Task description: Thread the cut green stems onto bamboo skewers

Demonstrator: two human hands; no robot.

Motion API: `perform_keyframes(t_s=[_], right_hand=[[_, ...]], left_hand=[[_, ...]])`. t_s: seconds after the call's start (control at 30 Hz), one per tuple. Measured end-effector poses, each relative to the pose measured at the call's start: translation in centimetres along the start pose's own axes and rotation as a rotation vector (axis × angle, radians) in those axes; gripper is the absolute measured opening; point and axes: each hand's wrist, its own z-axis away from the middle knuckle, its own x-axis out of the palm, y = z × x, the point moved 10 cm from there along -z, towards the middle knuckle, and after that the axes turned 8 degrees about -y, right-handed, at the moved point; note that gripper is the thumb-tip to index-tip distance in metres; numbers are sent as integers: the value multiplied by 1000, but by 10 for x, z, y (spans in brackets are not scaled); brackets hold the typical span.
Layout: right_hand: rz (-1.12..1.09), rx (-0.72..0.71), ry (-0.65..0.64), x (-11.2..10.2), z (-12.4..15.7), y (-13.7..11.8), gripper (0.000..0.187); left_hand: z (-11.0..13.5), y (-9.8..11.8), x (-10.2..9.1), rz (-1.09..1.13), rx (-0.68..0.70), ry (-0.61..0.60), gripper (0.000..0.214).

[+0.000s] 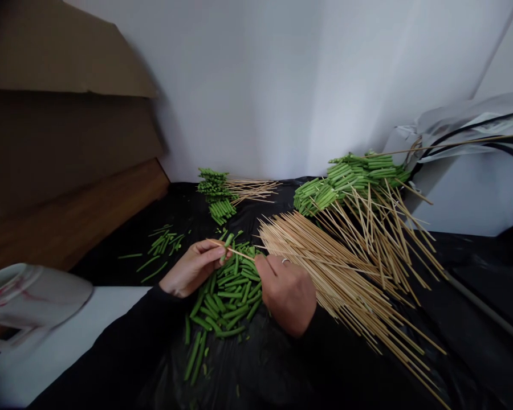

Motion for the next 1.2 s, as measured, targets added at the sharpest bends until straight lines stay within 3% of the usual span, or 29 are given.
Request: perform_keyframes(t_s=[0.2,0.6,0.83,1.0,1.1,1.2], right_hand=[[-13,-35,4,0,1,-17,27],[-19,-15,-17,3,0,-8,29],[27,-6,-88,12,1,-6,30],[70,63,-169,19,0,12,30],[64,103,-189,21,-1,25,29],[63,138,-162,18,-1,34,28]], left_hand=[[4,-16,33,-107,-30,-187,14],[3,-25,36,-63,-84,-256,26],[3,-18,25,-136,-14,-95,21],[-1,2,-10,-162,83,130,24],[-3,13,-34,-348,108,232,25],[-5,22,-34,-690,137,199,23]])
